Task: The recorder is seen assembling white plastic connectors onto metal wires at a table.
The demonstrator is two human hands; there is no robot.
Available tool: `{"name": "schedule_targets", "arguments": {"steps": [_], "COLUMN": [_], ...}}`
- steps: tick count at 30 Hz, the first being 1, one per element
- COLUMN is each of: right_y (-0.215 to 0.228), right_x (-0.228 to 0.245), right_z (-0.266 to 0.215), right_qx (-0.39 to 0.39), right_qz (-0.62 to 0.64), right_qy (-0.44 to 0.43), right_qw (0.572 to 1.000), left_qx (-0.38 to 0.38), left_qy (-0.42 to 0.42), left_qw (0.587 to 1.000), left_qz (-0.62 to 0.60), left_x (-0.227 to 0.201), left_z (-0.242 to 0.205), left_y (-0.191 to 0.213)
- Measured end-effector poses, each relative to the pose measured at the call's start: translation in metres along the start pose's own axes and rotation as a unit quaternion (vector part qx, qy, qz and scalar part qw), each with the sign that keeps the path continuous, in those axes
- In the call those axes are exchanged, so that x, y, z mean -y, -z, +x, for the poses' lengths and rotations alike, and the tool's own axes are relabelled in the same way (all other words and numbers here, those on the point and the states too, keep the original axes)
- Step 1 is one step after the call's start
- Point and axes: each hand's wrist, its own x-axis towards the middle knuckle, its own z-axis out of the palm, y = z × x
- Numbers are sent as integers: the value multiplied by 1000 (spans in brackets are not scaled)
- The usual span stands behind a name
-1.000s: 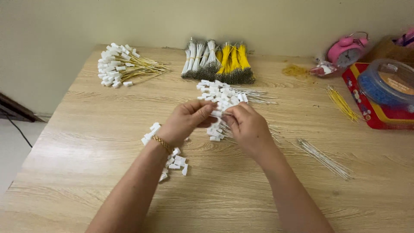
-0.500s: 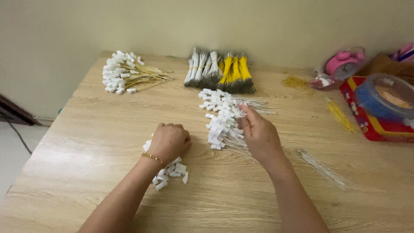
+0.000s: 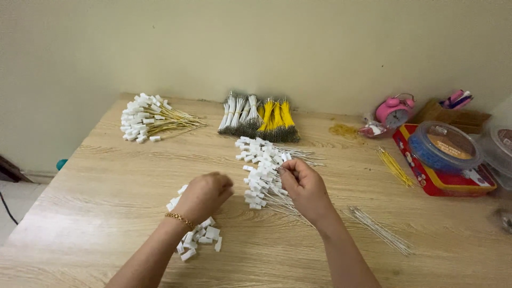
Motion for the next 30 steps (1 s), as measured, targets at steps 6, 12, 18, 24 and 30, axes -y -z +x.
{"name": "schedule_targets", "arguments": {"steps": [6,12,18,24,30], "right_y": [-1,-1,-4,-4,-5], "right_x": [1,14,13,22,20], "right_z": [-3,-7,-3,-9,-10], "right_qx": [4,3,-10,-34,-56], "right_qz": [-1,-29,23,23,16], "right_qy": [-10,-31,-5,-9,47], "right_qw": [1000,999,1000,999,997], "left_qx": [-85,-77,-71,-64,-62], "left_qy": [48,18,31,52,123], "left_qw": [795,750,714,681,554], "left_qz": [-598,-657,-696,-728,-821], "left_x": [-64,-86,-85,-92,-86], "left_z": [6,15,21,19,23], "left_y": [30,19,3,-3,0]}}
